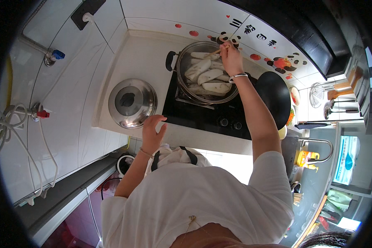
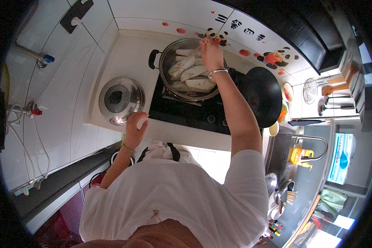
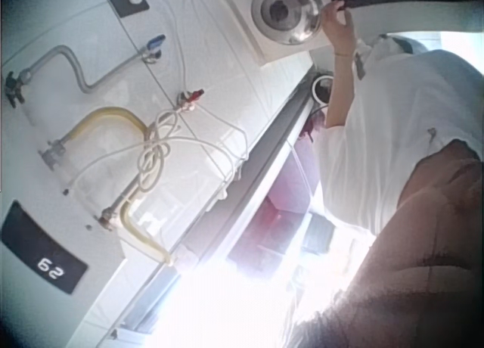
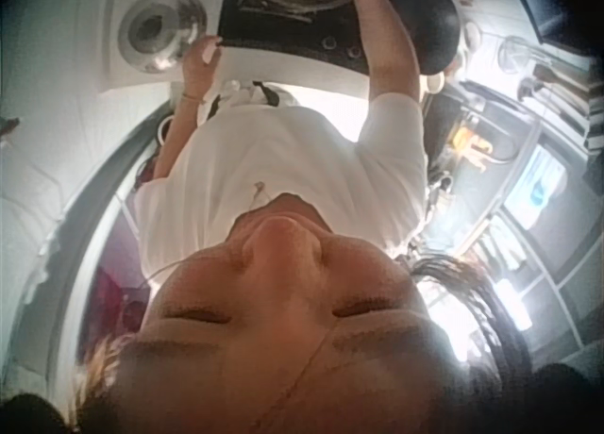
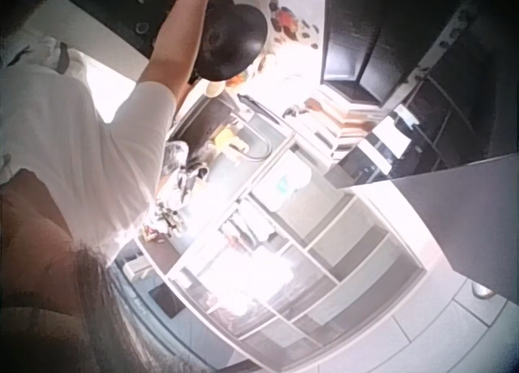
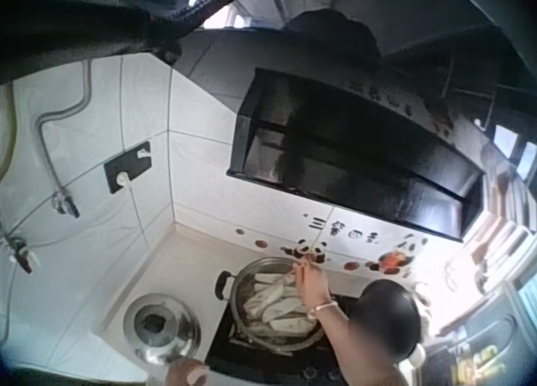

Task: The person wipes a cutting board with a cloth, moves a dough ball into a bowl, places a tray into an oven, and uses chopsticks to turn fish fillets in a steamer pot on a stove.

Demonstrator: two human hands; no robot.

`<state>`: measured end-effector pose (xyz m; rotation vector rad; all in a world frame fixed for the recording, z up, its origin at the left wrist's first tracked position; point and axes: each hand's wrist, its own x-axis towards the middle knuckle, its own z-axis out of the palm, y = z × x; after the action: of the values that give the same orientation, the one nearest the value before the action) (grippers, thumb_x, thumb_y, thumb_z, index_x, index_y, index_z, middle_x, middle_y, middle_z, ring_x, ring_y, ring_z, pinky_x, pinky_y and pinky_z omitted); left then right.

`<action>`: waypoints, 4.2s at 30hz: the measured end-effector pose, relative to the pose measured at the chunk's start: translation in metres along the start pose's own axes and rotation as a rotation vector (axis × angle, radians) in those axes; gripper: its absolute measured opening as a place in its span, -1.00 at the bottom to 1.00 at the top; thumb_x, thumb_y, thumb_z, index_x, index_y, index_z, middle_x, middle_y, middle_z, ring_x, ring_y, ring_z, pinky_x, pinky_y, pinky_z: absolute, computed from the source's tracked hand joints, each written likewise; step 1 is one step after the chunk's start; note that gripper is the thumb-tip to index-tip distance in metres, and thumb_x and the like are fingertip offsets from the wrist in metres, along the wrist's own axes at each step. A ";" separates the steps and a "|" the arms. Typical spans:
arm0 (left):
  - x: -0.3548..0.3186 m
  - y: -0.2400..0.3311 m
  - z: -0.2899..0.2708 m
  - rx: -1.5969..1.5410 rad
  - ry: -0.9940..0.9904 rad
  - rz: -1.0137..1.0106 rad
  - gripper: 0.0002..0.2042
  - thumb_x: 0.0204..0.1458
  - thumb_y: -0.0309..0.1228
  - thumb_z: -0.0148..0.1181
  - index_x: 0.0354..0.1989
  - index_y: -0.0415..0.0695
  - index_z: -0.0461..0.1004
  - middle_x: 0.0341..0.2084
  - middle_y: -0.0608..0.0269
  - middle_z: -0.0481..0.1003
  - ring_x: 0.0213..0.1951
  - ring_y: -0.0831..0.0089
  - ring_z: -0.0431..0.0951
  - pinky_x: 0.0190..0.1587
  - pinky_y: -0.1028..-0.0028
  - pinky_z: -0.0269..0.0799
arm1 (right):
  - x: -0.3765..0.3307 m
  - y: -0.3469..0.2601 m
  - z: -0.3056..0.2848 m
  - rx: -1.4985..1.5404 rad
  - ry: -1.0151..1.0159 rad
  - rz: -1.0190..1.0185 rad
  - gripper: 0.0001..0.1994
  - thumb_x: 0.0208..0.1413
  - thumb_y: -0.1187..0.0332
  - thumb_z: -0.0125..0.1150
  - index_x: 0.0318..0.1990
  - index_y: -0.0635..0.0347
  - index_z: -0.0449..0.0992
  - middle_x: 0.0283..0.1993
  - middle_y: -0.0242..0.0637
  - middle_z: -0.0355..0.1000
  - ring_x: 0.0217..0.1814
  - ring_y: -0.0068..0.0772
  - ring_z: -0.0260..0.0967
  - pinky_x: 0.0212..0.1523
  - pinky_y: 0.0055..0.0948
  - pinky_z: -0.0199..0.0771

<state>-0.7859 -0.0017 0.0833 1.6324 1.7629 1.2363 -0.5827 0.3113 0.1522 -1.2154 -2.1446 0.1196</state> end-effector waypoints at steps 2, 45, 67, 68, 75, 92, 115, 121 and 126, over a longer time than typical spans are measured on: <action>0.000 -0.001 -0.001 0.003 -0.003 0.007 -0.82 -0.12 -0.47 0.14 -0.30 -0.16 0.45 -0.27 0.13 0.44 -0.16 0.15 0.39 -0.08 0.28 0.25 | -0.002 -0.005 -0.015 0.053 0.112 0.022 -0.81 0.13 0.27 -0.06 -0.34 0.20 0.37 -0.57 -0.14 0.40 -0.52 -0.09 0.38 -0.51 -0.24 0.36; -0.008 0.007 0.012 0.003 -0.044 0.037 -0.83 -0.12 -0.49 0.14 -0.30 -0.15 0.45 -0.26 0.15 0.44 -0.17 0.19 0.39 -0.08 0.32 0.24 | -0.050 -0.011 -0.051 0.047 0.024 -0.010 -0.86 0.09 0.32 0.03 -0.34 0.21 0.33 -0.54 -0.15 0.39 -0.48 -0.05 0.37 -0.51 -0.25 0.36; -0.006 0.002 0.011 -0.003 -0.059 0.032 -0.83 -0.12 -0.47 0.13 -0.29 -0.16 0.44 -0.27 0.13 0.44 -0.17 0.16 0.39 -0.07 0.29 0.23 | -0.083 -0.038 -0.096 0.226 -0.051 0.068 -0.84 0.14 0.36 -0.05 -0.38 0.26 0.34 -0.59 -0.24 0.39 -0.54 -0.31 0.40 -0.51 -0.44 0.37; -0.006 0.002 0.010 -0.001 -0.075 0.021 -0.83 -0.10 -0.46 0.12 -0.28 -0.15 0.44 -0.25 0.14 0.44 -0.15 0.17 0.38 -0.05 0.29 0.22 | -0.085 -0.038 -0.094 0.241 -0.055 0.073 -0.85 0.14 0.36 -0.05 -0.38 0.26 0.34 -0.59 -0.24 0.39 -0.55 -0.30 0.40 -0.51 -0.44 0.37; -0.007 0.004 0.010 0.009 -0.083 0.018 -0.83 -0.09 -0.46 0.12 -0.28 -0.15 0.44 -0.24 0.14 0.43 -0.14 0.18 0.38 -0.04 0.29 0.21 | -0.077 -0.039 -0.083 0.236 -0.124 0.103 -0.86 0.14 0.36 -0.07 -0.36 0.25 0.32 -0.61 -0.23 0.37 -0.58 -0.24 0.38 -0.53 -0.38 0.36; -0.006 -0.008 0.010 0.014 -0.061 0.004 -0.83 -0.13 -0.49 0.14 -0.31 -0.16 0.44 -0.27 0.14 0.44 -0.17 0.16 0.39 -0.07 0.30 0.24 | -0.107 -0.038 -0.165 0.469 0.295 0.221 -0.77 0.20 0.33 -0.16 -0.43 0.23 0.33 -0.60 -0.45 0.23 -0.59 -0.70 0.12 -0.56 -0.68 0.13; 0.082 -0.125 -0.080 1.121 -0.189 -0.064 -0.79 -0.16 -0.25 0.20 -0.33 0.01 0.47 -0.34 0.30 0.46 -0.18 0.31 0.42 -0.16 0.26 0.26 | -0.254 -0.037 -0.166 0.967 0.385 0.607 -0.78 0.22 0.26 -0.13 -0.38 0.17 0.35 -0.50 -0.39 0.34 -0.52 -0.65 0.27 -0.45 -0.65 0.29; 0.079 -0.128 -0.083 1.059 -0.234 -0.055 -0.78 -0.14 -0.27 0.19 -0.29 -0.01 0.48 -0.33 0.28 0.47 -0.16 0.29 0.41 -0.15 0.28 0.27 | -0.262 -0.045 -0.170 0.981 0.444 0.661 -0.78 0.23 0.26 -0.14 -0.38 0.16 0.34 -0.53 -0.40 0.32 -0.52 -0.65 0.25 -0.44 -0.63 0.28; 0.080 -0.115 -0.092 1.047 -0.275 -0.082 -0.76 -0.12 -0.27 0.18 -0.25 -0.02 0.49 -0.29 0.27 0.47 -0.12 0.29 0.39 -0.13 0.27 0.27 | -0.268 -0.053 -0.170 1.010 0.494 0.696 -0.79 0.22 0.27 -0.14 -0.38 0.16 0.35 -0.54 -0.40 0.31 -0.51 -0.64 0.26 -0.44 -0.63 0.28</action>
<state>-0.9408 0.0557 0.0543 2.0408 2.4039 -0.0652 -0.4282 0.0291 0.1708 -1.1061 -0.9073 0.9554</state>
